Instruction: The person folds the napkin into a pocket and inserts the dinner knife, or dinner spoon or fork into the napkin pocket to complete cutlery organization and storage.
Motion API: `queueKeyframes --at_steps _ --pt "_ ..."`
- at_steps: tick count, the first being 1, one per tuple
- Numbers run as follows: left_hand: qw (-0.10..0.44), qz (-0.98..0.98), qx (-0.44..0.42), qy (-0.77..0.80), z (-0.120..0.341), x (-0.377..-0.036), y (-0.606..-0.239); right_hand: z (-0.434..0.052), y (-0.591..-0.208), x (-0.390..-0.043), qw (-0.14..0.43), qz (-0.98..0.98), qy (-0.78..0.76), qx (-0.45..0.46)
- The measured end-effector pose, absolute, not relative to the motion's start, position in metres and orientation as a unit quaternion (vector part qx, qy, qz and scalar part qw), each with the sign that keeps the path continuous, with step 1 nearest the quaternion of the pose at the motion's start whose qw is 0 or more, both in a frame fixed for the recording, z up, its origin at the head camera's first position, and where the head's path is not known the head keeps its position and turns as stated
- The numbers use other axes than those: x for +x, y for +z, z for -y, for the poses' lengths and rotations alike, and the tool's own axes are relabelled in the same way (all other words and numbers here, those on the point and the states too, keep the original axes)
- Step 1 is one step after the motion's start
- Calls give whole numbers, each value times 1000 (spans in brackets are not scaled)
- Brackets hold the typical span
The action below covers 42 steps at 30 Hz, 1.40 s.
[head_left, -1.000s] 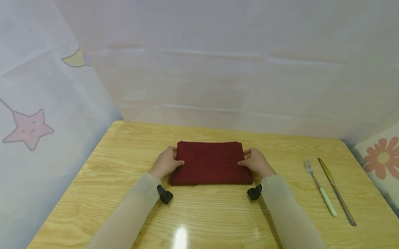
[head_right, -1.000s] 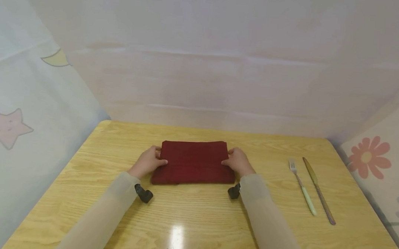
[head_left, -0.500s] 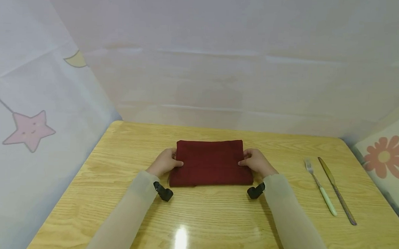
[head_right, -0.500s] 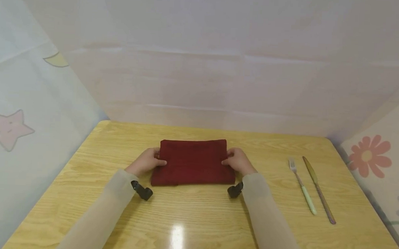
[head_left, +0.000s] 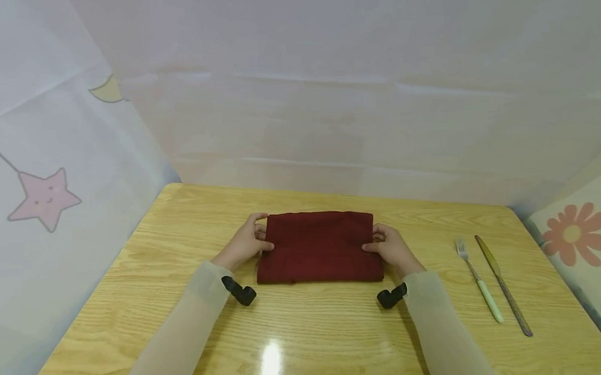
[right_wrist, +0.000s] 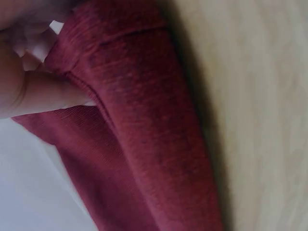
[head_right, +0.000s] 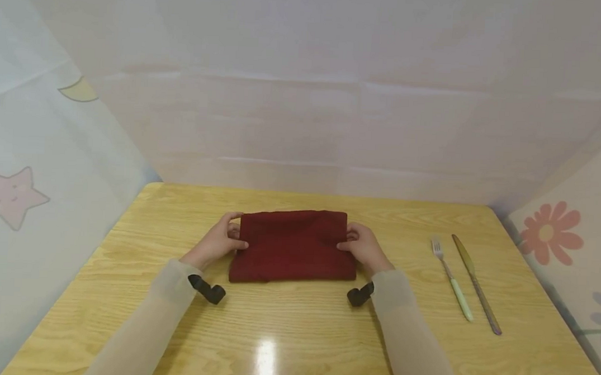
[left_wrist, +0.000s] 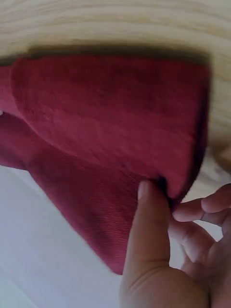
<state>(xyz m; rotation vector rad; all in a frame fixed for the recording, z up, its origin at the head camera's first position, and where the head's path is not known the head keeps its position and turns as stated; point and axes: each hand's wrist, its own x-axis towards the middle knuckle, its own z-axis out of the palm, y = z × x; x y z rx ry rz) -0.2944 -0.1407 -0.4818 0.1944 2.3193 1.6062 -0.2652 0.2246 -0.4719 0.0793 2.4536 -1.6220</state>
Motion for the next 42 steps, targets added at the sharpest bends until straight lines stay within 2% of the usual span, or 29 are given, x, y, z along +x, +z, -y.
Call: queueKeyframes --at_steps 4,10,14,19,26,36,42 --pt "163 -814 98 549 145 -293 -484 -228 -477 -262 81 -820 -566 25" --pt "140 -828 154 520 150 -288 -483 -231 -475 -251 42 -850 -525 4" --pt "156 -819 163 527 154 -283 -481 -232 -469 -241 23 -867 -497 -20" --pt "192 -799 171 543 159 -277 -480 -234 -468 -232 25 -868 -494 -30" --pt "215 -793 223 525 161 -272 -480 -240 -469 -225 31 -870 -490 -36" --pt "197 -818 268 470 161 -262 -473 -245 -466 -220 63 -839 -537 -58" --pt "204 -803 285 483 162 -260 -473 -246 -465 -209 22 -862 -493 -118"
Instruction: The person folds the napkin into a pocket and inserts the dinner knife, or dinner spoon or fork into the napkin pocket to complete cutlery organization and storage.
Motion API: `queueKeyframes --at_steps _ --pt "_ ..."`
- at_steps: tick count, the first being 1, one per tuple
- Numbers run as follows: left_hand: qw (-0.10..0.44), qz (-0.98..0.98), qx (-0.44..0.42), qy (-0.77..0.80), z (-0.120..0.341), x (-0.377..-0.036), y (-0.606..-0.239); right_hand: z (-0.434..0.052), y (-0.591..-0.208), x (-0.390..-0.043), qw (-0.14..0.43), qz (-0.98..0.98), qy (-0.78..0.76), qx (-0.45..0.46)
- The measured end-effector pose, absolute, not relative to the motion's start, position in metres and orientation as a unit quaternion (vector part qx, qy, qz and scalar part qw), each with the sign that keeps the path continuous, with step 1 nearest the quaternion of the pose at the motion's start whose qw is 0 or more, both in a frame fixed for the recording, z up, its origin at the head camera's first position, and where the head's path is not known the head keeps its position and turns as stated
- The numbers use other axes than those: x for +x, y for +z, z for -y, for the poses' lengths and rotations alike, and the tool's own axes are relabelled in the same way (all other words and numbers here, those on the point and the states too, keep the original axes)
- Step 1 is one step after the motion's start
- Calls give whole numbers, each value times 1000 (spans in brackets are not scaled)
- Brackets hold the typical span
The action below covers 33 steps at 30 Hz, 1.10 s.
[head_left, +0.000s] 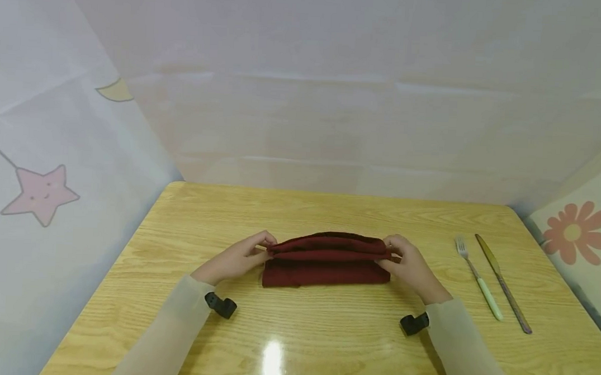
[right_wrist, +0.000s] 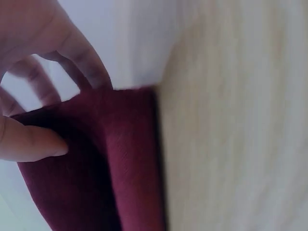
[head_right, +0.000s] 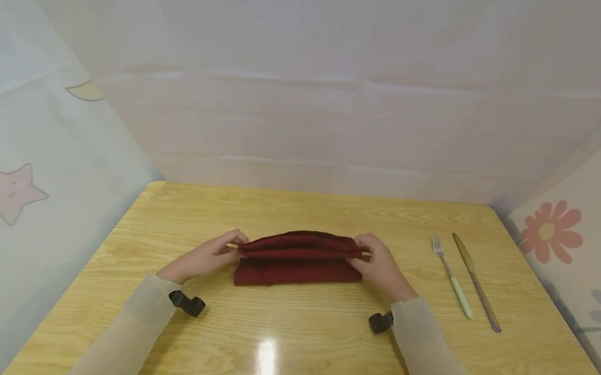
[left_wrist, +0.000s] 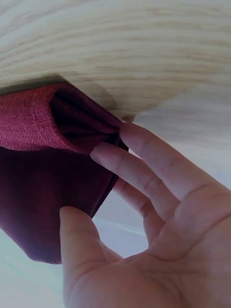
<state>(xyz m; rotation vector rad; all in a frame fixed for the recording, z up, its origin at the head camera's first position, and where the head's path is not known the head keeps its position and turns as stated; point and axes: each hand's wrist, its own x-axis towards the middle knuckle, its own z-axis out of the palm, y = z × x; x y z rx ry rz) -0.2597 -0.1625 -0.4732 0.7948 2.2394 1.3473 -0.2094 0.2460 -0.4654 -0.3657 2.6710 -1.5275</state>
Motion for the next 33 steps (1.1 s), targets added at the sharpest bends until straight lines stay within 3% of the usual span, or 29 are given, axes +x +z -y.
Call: queueKeyframes --at_steps 3,11,19,22,27,33 --pt "211 -791 299 490 165 -259 -474 -247 -466 -205 3 -888 -435 -149" --pt "201 -799 340 453 166 -257 -474 -250 -460 -198 30 -913 -357 -194" --pt "125 -858 320 381 155 -249 -467 -241 -458 -191 -118 -918 -211 -315" --pt "86 -887 310 333 145 -243 -460 -236 -457 -188 -146 -915 -177 -333" --pt "42 -899 352 256 124 -231 -450 -232 -458 -185 -134 -921 -158 -330" --pt "55 -885 406 221 110 -228 -449 -231 -458 -182 -83 -930 -163 -318"
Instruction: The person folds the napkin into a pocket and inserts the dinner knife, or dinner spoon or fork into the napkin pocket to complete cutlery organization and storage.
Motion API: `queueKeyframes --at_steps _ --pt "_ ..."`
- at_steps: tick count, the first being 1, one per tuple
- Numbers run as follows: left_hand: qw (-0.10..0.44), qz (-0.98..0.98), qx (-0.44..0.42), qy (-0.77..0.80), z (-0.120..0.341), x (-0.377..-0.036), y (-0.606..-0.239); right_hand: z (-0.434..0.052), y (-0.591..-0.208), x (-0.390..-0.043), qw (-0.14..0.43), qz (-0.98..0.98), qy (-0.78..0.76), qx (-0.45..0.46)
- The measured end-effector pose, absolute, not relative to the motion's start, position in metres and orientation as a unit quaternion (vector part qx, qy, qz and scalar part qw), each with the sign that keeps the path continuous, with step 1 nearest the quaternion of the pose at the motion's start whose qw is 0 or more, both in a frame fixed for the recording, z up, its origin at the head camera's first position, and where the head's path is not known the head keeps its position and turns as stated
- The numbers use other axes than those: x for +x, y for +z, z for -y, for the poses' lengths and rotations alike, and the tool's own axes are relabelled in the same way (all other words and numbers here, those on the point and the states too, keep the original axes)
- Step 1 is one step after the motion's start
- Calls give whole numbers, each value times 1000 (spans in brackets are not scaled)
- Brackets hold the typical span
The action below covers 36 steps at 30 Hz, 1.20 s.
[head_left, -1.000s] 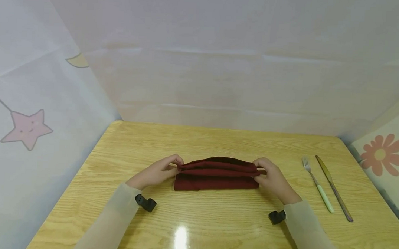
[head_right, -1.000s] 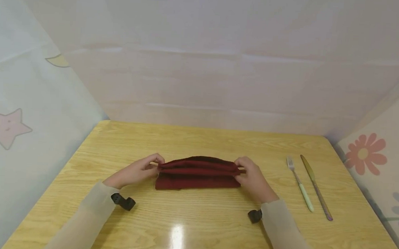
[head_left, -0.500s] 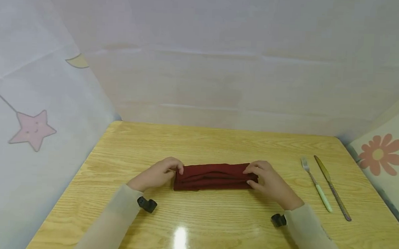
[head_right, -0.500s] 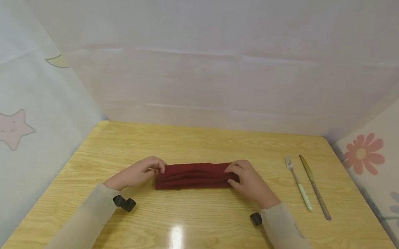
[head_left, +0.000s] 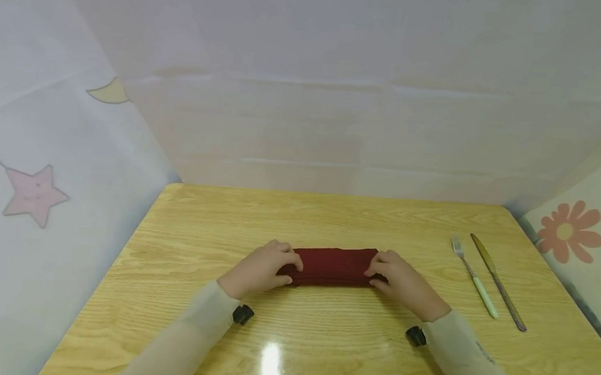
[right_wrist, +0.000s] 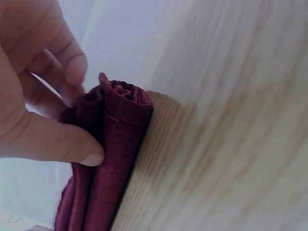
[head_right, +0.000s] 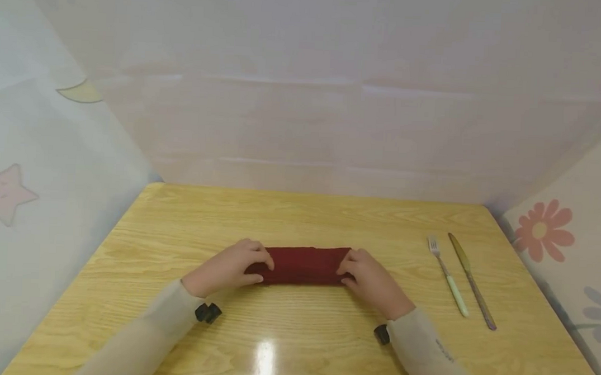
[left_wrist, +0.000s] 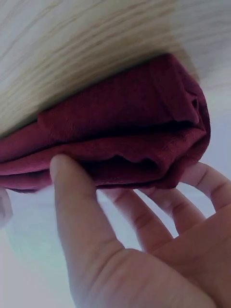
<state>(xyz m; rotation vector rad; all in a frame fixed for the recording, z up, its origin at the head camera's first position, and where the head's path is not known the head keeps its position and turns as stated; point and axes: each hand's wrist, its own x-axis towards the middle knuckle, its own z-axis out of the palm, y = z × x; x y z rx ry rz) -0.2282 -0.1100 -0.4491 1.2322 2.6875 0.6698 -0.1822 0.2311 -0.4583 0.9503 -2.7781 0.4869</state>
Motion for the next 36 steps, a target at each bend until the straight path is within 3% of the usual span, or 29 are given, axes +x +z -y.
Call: queueKeyframes --at_steps 8,16,23,36 --pt "101 -871 405 257 120 -238 -461 -234 -461 -181 43 936 156 314" --pt "170 -881 321 303 135 -247 -463 -233 -458 -189 9 940 181 289" --pt "199 -880 273 334 140 -251 -461 -229 -457 -198 18 945 179 273" --pt "139 -903 227 338 129 -261 -465 -228 -457 -212 -8 957 167 236"
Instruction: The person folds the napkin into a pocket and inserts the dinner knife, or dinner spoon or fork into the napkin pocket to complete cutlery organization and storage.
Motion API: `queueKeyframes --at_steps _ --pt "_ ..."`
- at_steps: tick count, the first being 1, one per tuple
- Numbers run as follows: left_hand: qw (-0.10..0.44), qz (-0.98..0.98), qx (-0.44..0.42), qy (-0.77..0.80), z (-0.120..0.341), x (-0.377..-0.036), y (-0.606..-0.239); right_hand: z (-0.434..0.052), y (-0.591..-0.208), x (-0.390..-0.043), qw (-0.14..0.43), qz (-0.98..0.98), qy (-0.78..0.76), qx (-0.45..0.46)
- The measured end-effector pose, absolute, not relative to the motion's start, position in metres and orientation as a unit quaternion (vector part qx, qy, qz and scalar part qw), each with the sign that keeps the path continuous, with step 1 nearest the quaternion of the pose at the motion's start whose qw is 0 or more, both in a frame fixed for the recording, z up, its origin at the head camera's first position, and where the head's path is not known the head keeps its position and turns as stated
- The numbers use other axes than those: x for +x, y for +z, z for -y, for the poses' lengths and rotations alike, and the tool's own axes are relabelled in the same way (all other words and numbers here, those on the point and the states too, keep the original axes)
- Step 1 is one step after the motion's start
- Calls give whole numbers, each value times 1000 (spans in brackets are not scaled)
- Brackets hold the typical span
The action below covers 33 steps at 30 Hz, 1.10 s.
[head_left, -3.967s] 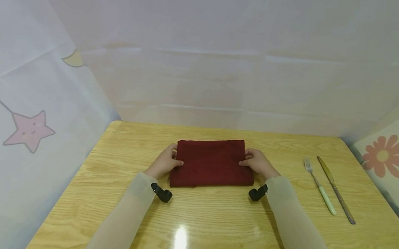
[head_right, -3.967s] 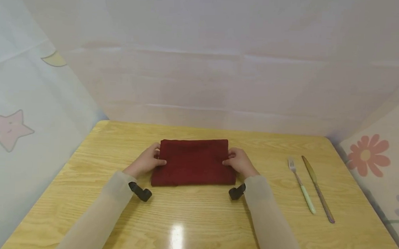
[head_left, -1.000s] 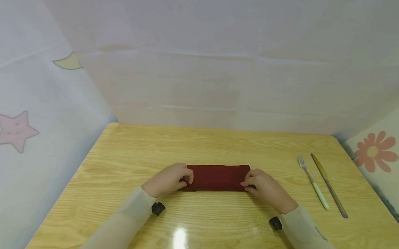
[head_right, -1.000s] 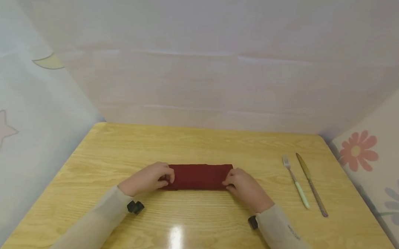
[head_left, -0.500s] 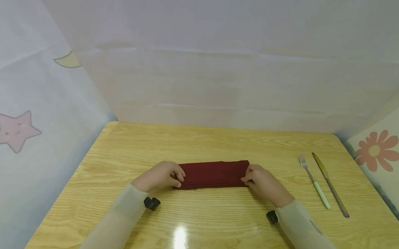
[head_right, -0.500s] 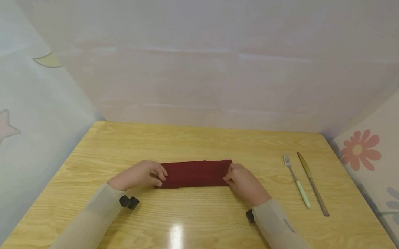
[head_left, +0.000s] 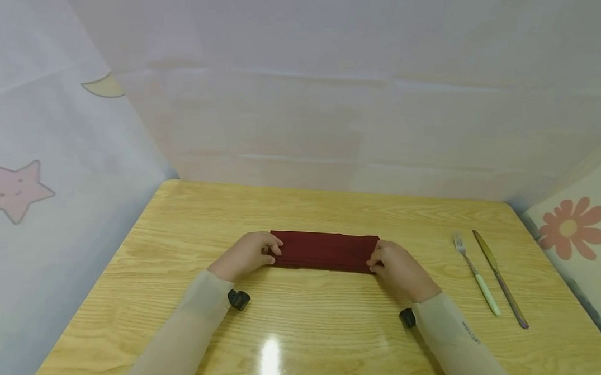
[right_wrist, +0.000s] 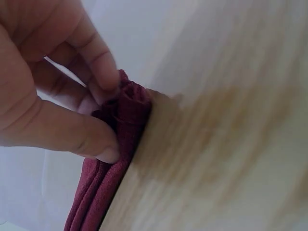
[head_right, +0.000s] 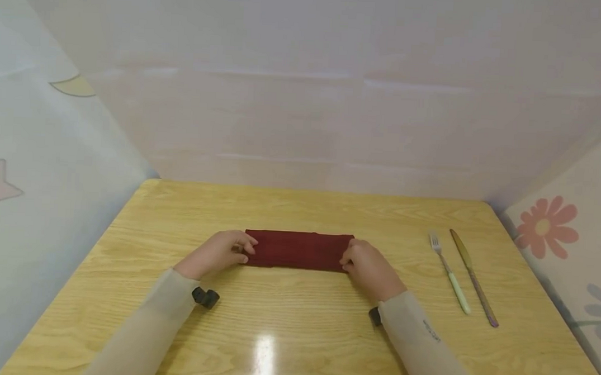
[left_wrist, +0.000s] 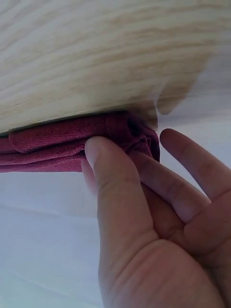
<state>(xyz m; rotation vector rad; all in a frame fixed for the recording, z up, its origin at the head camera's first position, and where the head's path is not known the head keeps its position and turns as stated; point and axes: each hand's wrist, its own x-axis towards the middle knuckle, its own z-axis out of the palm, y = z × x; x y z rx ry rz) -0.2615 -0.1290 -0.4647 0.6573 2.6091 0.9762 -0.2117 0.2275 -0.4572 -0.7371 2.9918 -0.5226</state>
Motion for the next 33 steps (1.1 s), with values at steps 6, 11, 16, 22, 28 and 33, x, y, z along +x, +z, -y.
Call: queueKeyframes --at_steps 6,11,16,22,28,33 --pt "166 -884 239 366 136 -265 -466 -222 -449 -217 26 -964 -169 -205" --pt "209 -859 235 404 147 -264 -468 -217 -442 -218 26 -965 -152 -211" --pt "173 -877 256 368 142 -262 -466 -201 -433 -212 10 -963 -183 -199" --pt "133 -893 290 317 134 -261 -462 -162 -435 -212 -18 -936 -292 -195" --pt "117 -899 292 304 132 -262 -462 -124 -444 -225 37 -910 -371 -182" --pt "95 -904 307 283 130 -262 -461 -105 -457 -237 86 -893 -399 -191"
